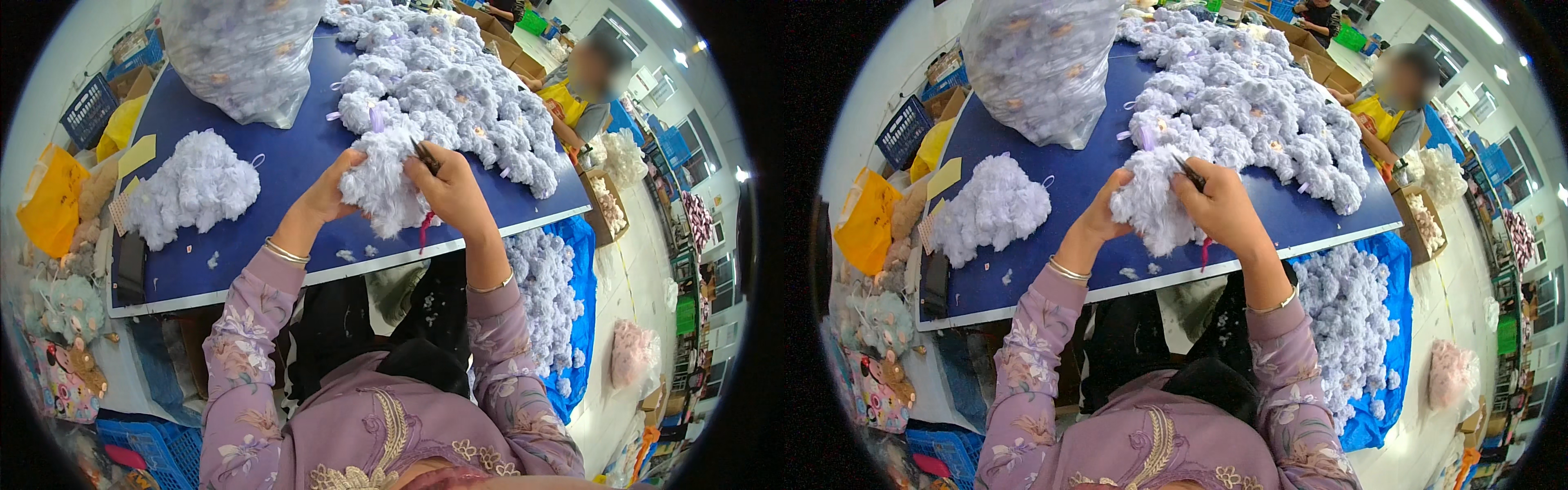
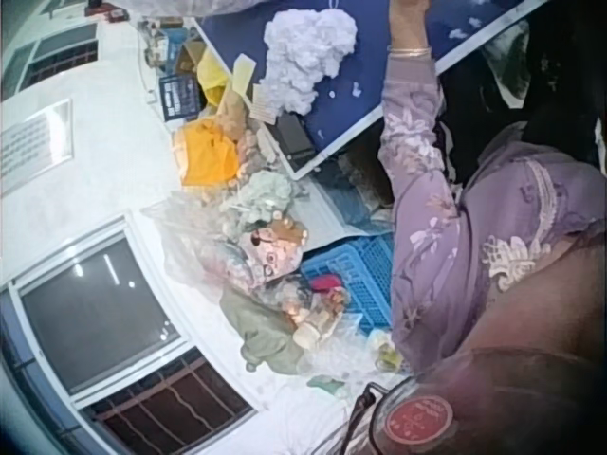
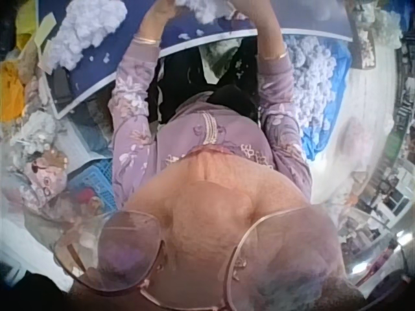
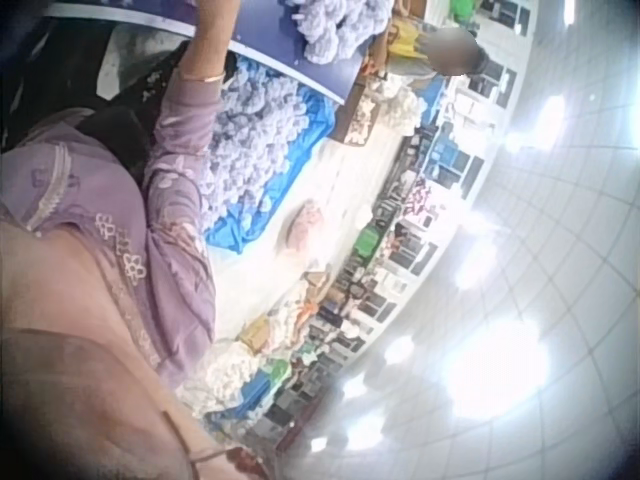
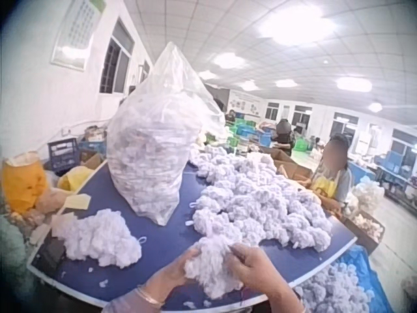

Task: The person trims the fur of small stuffed animals using scissors. They pick up each item, snip stray fibers, and place the finished pieces on the table. The person also briefly handles a plastic container and a plastic bag during the process.

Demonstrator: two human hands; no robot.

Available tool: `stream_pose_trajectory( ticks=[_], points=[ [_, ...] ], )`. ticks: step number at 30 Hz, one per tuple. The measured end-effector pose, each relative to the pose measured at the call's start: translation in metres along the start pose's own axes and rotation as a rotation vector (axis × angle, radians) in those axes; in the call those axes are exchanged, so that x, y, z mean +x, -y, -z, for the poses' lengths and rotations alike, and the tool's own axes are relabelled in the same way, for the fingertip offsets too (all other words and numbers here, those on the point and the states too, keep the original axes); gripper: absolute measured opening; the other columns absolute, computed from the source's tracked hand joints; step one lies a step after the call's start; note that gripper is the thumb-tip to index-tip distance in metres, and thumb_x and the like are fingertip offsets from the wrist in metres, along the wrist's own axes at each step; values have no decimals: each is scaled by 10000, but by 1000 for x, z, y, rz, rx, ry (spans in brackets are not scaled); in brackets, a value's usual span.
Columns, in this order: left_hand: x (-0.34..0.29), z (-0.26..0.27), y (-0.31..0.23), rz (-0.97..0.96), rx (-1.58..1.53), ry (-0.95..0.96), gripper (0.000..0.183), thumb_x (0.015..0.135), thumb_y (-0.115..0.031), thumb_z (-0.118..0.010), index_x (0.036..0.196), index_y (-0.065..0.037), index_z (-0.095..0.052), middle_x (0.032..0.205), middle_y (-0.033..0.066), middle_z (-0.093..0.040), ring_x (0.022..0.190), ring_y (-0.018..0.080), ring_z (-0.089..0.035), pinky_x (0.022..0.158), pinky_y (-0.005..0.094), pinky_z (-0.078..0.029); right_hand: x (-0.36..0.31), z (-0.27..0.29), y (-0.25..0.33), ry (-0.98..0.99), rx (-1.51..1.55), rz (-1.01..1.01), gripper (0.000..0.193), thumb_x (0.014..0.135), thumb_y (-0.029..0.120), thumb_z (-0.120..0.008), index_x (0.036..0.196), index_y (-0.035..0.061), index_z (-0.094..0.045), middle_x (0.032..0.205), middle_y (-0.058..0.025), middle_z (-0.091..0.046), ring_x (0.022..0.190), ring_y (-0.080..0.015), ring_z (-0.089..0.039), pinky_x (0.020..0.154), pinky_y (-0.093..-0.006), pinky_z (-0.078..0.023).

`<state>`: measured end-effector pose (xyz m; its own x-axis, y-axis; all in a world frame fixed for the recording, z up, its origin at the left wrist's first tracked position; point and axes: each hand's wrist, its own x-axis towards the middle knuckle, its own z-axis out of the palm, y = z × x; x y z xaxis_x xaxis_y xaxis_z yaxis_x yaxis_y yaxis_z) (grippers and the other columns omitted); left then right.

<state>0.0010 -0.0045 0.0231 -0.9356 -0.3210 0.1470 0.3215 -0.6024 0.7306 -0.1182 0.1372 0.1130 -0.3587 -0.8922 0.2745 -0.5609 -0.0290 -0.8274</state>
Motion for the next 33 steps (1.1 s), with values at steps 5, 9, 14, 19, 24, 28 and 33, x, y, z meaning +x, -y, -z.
stream_pose_trajectory(
  ticks=[5, 9, 14, 19, 24, 28, 33],
  points=[
    [2, 34, -14, -153, 742, -344, 314, 972, -275, -520, 1196, -55, -533, 865, 8, -640, 671, 63, -579, 466, 249, -443, 3, -19, -32, -148, 85, -117, 242, 863, 154, -617, 737, -44, -557, 543, -63, -510, 530, -82, -430, 478, -314, -366],
    [-2, 16, -17, -309, 848, -392, 332, 932, -301, -594, 1113, -31, -529, 890, 51, -641, 625, 66, -556, 494, 221, -447, 7, -54, -45, -274, -85, -17, 237, 848, 144, -614, 719, -47, -558, 543, -115, -526, 503, -122, -466, 491, -324, -397],
    [-8, 13, -10, -323, 1106, -446, 474, 805, -354, -755, 1050, -20, -523, 912, 49, -580, 820, 92, -535, 705, 265, -478, 11, -68, -55, -191, 125, -149, 234, 877, 143, -598, 714, -20, -559, 568, -35, -526, 477, -119, -461, 463, -292, -364],
    [-8, 21, -16, -173, 925, -316, 302, 831, -242, -723, 958, -41, -536, 893, -1, -553, 803, 60, -498, 689, 228, -445, 6, -56, -53, -27, 733, -359, 206, 915, 173, -595, 755, 124, -476, 570, 78, -358, 420, -37, -317, 397, -234, -254],
    [-9, 19, -23, -78, 732, -213, 220, 839, -168, -680, 954, -47, -536, 900, -13, -545, 808, 51, -489, 703, 224, -437, 4, -49, -49, -67, 765, -390, 201, 905, 182, -605, 768, 134, -464, 570, 81, -338, 414, -41, -304, 396, -231, -257],
    [-5, 27, -14, -145, 757, -214, 334, 813, -237, -737, 966, -26, -528, 870, -16, -528, 786, 55, -468, 688, 224, -432, 5, -47, -47, -71, 667, -366, 205, 907, 187, -603, 753, 117, -488, 560, 70, -366, 415, -45, -326, 389, -234, -265],
    [-6, 24, -10, -164, 938, -236, 395, 794, -234, -771, 1027, -17, -537, 968, 4, -550, 898, 71, -480, 802, 245, -440, 5, -48, -47, -54, 461, -310, 258, 898, 197, -607, 684, 55, -583, 538, 41, -485, 455, -47, -418, 417, -233, -309]
  ],
)
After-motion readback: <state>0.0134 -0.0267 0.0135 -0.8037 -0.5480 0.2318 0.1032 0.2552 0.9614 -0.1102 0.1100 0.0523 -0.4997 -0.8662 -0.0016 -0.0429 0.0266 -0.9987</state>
